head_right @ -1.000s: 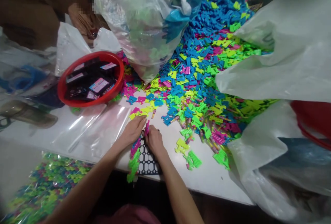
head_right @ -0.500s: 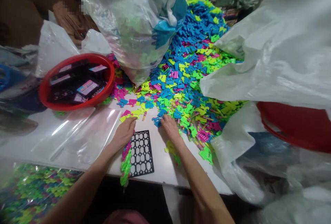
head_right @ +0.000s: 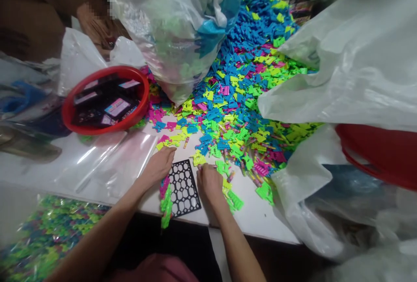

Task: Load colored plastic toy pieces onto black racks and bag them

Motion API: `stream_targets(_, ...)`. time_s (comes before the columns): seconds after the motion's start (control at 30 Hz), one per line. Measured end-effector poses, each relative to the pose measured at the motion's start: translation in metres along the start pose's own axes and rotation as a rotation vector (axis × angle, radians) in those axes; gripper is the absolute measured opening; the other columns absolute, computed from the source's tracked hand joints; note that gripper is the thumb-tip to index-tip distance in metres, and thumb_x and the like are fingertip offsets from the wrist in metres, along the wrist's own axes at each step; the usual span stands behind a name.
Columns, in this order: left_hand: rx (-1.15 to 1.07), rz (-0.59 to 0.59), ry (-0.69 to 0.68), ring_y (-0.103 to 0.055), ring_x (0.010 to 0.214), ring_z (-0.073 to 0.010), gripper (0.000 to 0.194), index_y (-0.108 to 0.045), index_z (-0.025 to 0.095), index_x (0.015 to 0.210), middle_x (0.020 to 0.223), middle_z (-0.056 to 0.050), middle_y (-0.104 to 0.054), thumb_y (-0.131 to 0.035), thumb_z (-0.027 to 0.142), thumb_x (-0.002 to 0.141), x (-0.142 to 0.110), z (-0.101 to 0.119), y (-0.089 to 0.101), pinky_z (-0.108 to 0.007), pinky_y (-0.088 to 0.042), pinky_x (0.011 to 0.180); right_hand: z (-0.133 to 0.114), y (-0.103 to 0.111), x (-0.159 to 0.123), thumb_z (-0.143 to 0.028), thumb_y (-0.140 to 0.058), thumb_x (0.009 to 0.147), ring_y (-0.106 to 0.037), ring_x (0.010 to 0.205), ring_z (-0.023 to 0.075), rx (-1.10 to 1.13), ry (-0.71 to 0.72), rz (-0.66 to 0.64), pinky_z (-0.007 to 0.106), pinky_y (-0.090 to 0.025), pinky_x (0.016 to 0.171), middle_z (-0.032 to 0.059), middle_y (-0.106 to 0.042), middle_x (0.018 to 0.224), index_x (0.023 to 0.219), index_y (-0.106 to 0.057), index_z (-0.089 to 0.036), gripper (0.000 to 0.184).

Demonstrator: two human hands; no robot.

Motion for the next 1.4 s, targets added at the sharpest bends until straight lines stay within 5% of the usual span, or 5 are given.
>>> stream_targets(0.2,0.012,0.016,-0.029,-0.057,0.111,-0.0217,0.035,-0.057,0.012,0.12,0.116,-0.012,-0.061,-0.036,0.025,0.094,0.0,0.0,0.004,-0.036,-0.044,0.099,-0.011,0.023,0.006,-0.043,-0.063,0.072,-0.052,0.054,0.0137,0.89,-0.017,0.076,0.024,-0.04,0.052,0.0001,-0.06,0.063,0.078,-0.058,-0.017,0.027)
stream_targets(0.3,0.006,-0.066,-0.001,-0.06,0.103,-0.0194,0.036,-0.059,0.013,0.116,0.108,-0.011,-0.064,-0.032,0.017,0.092,-0.001,-0.004,-0.007,-0.032,-0.046,0.094,-0.035,0.003,-0.007,-0.04,-0.065,0.067,-0.052,0.055,0.0138,1.042,0.008,0.035,0.025,-0.042,0.053,-0.0015,-0.059,0.061,0.074,-0.057,-0.019,0.024)
stream_targets(0.43,-0.025,-0.06,-0.004,-0.06,0.101,-0.0196,0.036,-0.059,0.012,0.114,0.106,-0.011,-0.064,-0.032,0.016,0.092,0.0,-0.004,-0.007,-0.032,-0.047,0.093,-0.059,-0.034,-0.01,-0.035,-0.057,0.073,-0.054,0.056,0.015,0.994,-0.02,-0.067,0.026,-0.044,0.056,-0.002,-0.058,0.058,0.067,-0.054,-0.021,0.016)
stream_targets(0.83,-0.057,-0.071,0.053,-0.06,0.106,-0.0225,0.039,-0.061,0.014,0.116,0.111,-0.011,-0.063,-0.032,0.031,0.096,-0.002,-0.011,-0.006,-0.035,-0.046,0.094,-0.109,-0.05,-0.002,-0.008,-0.036,0.088,-0.063,0.079,0.02,0.104,0.263,-0.14,0.029,-0.045,0.067,0.0136,-0.064,0.096,0.102,-0.056,-0.014,0.025)
stream_targets(1.4,-0.083,-0.033,0.049,-0.061,0.102,-0.0219,0.04,-0.061,0.016,0.116,0.112,-0.01,-0.063,-0.035,0.039,0.095,-0.001,-0.012,-0.003,-0.034,-0.047,0.091,-0.093,-0.043,-0.002,-0.006,-0.048,0.071,-0.059,0.08,0.0199,0.38,0.346,-0.112,0.028,-0.045,0.07,0.0073,-0.061,0.092,0.097,-0.059,-0.016,0.03)
Point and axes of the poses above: each hand's wrist, its own x-axis towards the middle knuckle, its own y-axis out of the back of the hand, z = x × y, the point moved 10 cm from there along x, towards the middle knuckle
